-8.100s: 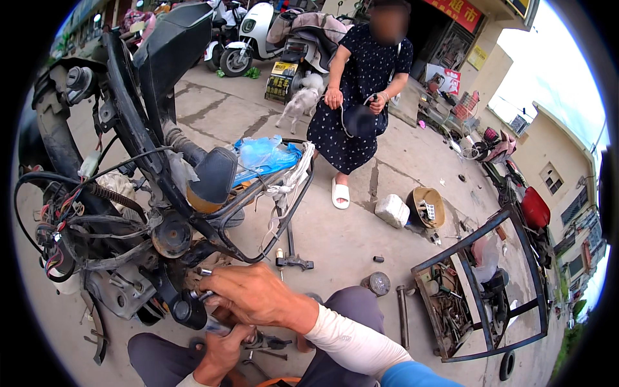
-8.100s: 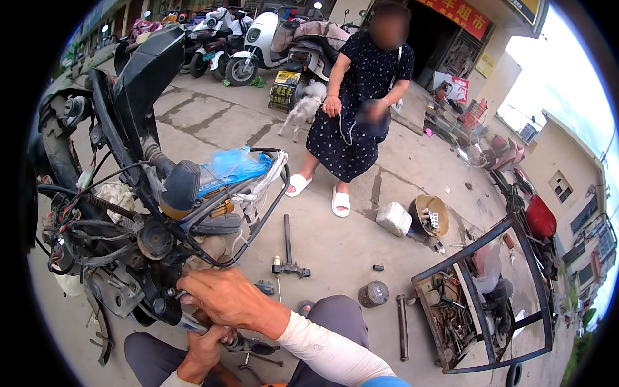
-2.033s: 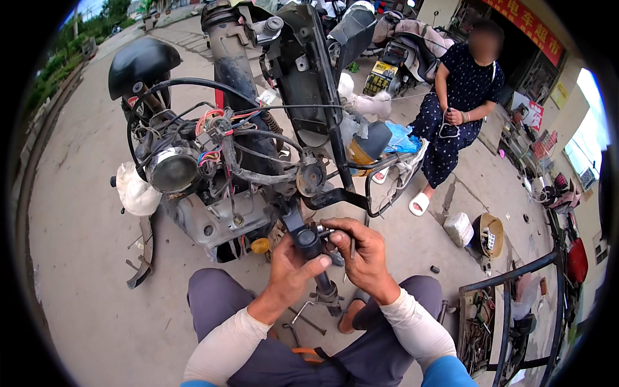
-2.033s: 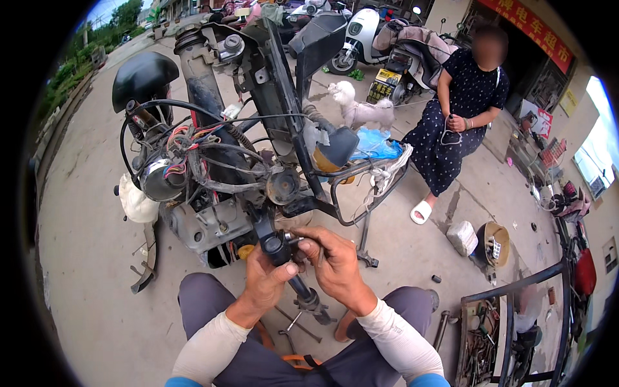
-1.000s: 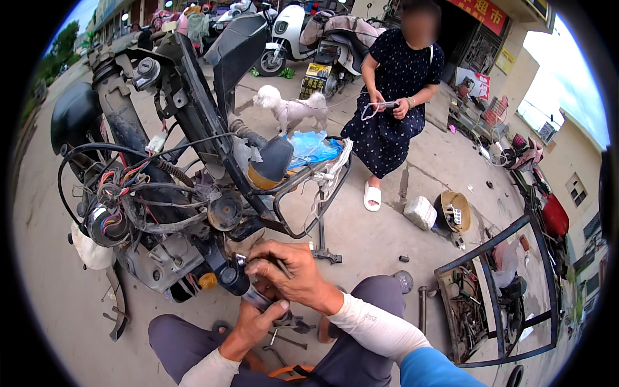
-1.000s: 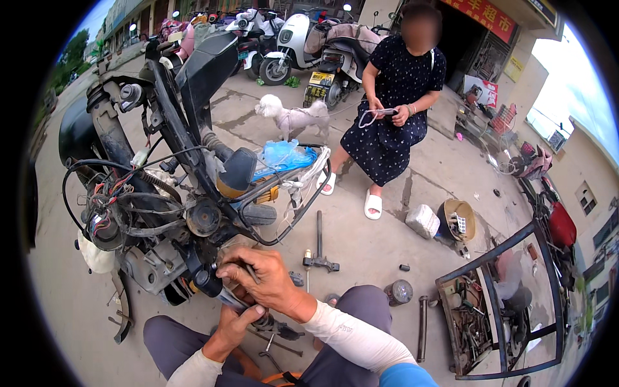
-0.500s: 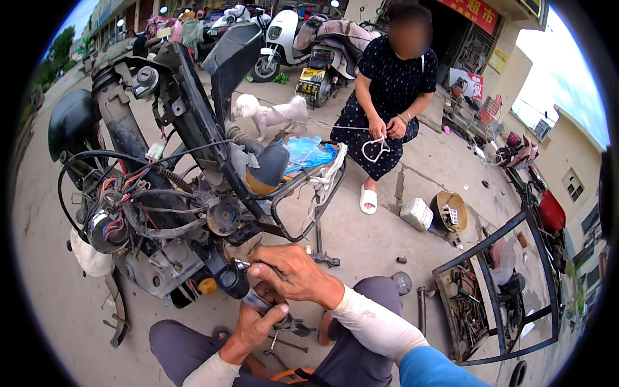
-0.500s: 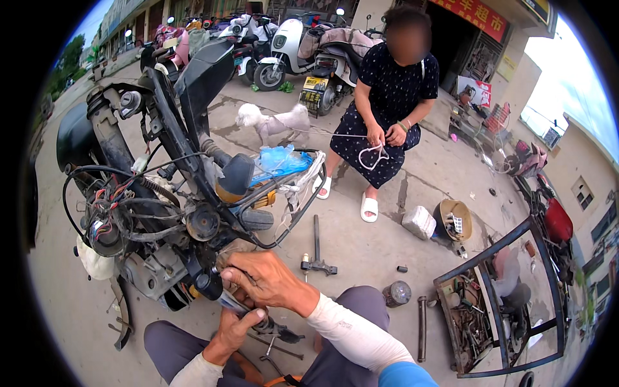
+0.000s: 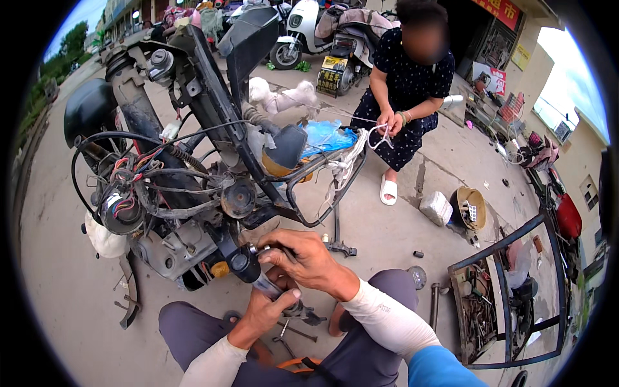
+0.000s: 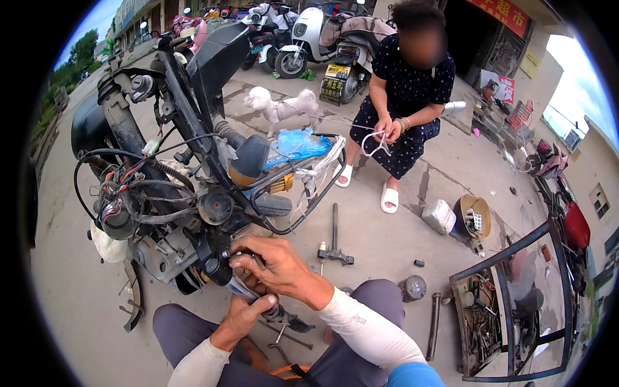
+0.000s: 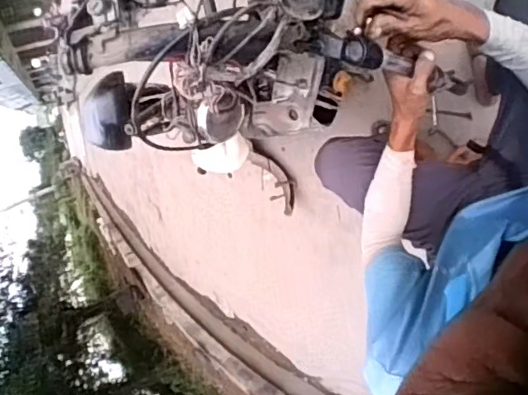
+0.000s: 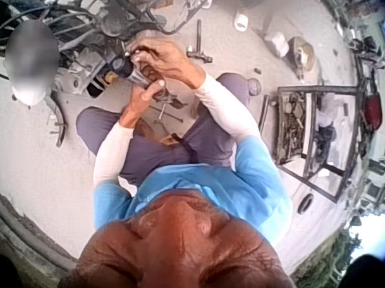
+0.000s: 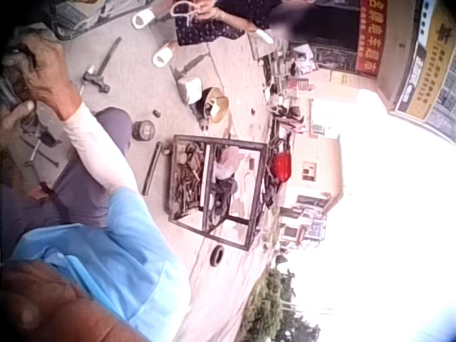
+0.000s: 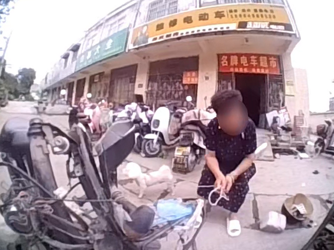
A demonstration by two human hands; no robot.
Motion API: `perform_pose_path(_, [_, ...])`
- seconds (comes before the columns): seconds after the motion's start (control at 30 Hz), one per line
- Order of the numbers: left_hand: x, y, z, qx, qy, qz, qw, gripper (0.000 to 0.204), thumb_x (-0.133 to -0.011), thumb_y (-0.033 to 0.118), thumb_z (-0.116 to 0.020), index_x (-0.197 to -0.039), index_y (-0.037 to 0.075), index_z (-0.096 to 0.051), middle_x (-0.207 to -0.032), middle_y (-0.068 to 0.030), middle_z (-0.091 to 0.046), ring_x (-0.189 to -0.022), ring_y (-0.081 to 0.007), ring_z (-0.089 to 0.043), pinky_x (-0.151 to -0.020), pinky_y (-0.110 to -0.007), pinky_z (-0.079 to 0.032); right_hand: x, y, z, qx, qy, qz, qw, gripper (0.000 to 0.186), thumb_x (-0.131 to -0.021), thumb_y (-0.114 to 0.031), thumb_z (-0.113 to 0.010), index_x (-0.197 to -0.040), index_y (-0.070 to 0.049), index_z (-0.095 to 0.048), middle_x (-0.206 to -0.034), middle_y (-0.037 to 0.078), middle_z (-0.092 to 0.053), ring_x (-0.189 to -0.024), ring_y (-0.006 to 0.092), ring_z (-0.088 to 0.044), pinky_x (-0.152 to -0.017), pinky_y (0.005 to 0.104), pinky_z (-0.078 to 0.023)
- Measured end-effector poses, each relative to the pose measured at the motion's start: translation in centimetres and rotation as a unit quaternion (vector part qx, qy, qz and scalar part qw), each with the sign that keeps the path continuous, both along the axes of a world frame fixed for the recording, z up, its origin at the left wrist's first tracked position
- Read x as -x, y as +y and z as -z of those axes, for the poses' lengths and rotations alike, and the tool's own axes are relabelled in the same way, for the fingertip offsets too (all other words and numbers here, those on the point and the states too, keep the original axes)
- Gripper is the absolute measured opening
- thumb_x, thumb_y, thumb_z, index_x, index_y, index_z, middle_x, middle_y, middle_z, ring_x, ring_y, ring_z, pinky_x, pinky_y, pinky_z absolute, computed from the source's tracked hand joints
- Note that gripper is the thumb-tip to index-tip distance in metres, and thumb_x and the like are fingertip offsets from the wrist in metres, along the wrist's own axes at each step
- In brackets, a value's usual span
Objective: The person performs maintenance on a moped's front fork assembly. They use their hands and a small screwdriver-like tool to manipulate wires, adjust a mounting bracket, and insert a long bolt into the fork assembly while holding it in place.
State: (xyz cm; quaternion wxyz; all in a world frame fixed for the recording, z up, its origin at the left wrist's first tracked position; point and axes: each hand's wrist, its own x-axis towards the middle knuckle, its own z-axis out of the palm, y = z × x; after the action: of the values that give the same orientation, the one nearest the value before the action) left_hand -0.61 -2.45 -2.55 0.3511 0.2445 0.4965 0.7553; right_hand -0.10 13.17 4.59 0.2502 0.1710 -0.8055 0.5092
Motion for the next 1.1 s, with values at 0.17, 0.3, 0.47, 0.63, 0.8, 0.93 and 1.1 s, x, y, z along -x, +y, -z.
perform_pose_path(0.17, [-0.1, 0.4, -0.2, 0.011, 0.031, -0.016, 0.999, 0.031, -0.087, 0.013, -0.069, -0.113, 0.001, -0.055, -0.090, 0.0012, -0.055, -0.080, -0.0069, -0.051, -0.071, -0.025, -0.043, -1.0, 1.0, -0.1, -0.083, 0.011, -0.005, 0.996, 0.021, -0.091, -0.012, -0.069, -0.108, 0.000, -0.066, -0.089, 0.014, -0.069, -0.074, 0.0312, -0.068, -0.066, 0.0362, -0.053])
perform_pose_path(0.3, [0.1, -0.4, -0.3, 0.017, 0.047, -0.005, 0.999, 0.031, -0.088, 0.013, -0.069, -0.113, 0.001, -0.056, -0.089, 0.0019, -0.055, -0.078, -0.0064, -0.050, -0.070, -0.025, -0.043, -0.7, 0.6, -0.3, -0.092, 0.015, -0.005, 0.996, 0.023, -0.086, -0.006, -0.070, -0.108, -0.002, -0.063, -0.084, 0.015, -0.066, -0.073, 0.0366, -0.065, -0.063, 0.0407, -0.052])
perform_pose_path(0.47, [0.1, -0.3, -0.2, 0.020, 0.040, 0.009, 0.999, 0.032, -0.087, 0.013, -0.070, -0.113, 0.001, -0.056, -0.088, 0.0018, -0.056, -0.076, -0.0062, -0.050, -0.068, -0.024, -0.042, -0.4, 1.0, 0.1, -0.120, 0.000, 0.007, 0.993, 0.015, -0.093, -0.015, -0.065, -0.093, -0.001, -0.061, -0.078, 0.015, -0.062, -0.066, 0.0358, -0.061, -0.058, 0.0413, -0.048])
perform_pose_path(0.63, [-0.1, 0.6, 0.3, 0.008, 0.013, 0.006, 1.000, 0.030, -0.087, 0.011, -0.070, -0.111, 0.001, -0.054, -0.087, 0.0001, -0.057, -0.075, -0.0064, -0.051, -0.066, -0.024, -0.041, -0.3, 1.1, 0.3, -0.042, -0.035, -0.002, 0.999, 0.033, -0.100, -0.026, -0.058, -0.079, -0.001, -0.059, -0.068, 0.015, -0.058, -0.059, 0.0357, -0.057, -0.056, 0.0419, -0.046])
perform_pose_path(0.8, [0.1, 0.2, 0.3, 0.008, 0.007, 0.000, 1.000, 0.030, -0.086, 0.008, -0.067, -0.111, 0.001, -0.052, -0.085, -0.0009, -0.058, -0.075, -0.0079, -0.052, -0.066, -0.025, -0.041, 0.1, 0.8, 0.2, -0.028, -0.040, -0.041, 0.998, 0.026, -0.099, -0.023, -0.060, -0.091, 0.001, -0.064, -0.075, 0.014, -0.064, -0.066, 0.0295, -0.063, -0.061, 0.0358, -0.048])
perform_pose_path(0.93, [0.1, 0.1, -0.3, 0.024, 0.011, 0.004, 1.000, 0.031, -0.087, 0.007, -0.067, -0.112, 0.001, -0.051, -0.087, -0.0011, -0.059, -0.076, -0.0084, -0.054, -0.068, -0.025, -0.042, -0.4, 0.2, 0.0, 0.087, -0.097, -0.026, 0.991, 0.019, -0.095, -0.016, -0.066, -0.102, 0.002, -0.068, -0.082, 0.012, -0.069, -0.071, 0.0217, -0.067, -0.065, 0.0313, -0.052])
perform_pose_path(1.1, [0.0, 0.1, -0.2, 0.017, 0.005, 0.007, 1.000, 0.030, -0.087, 0.004, -0.066, -0.113, 0.002, -0.051, -0.088, -0.0009, -0.059, -0.078, -0.0083, -0.055, -0.070, -0.025, -0.043, -0.7, 0.1, 0.5, 0.038, -0.006, 0.004, 0.999, 0.017, -0.092, -0.011, -0.070, -0.104, 0.000, -0.068, -0.084, 0.011, -0.070, -0.070, 0.0210, -0.068, -0.064, 0.0309, -0.052])
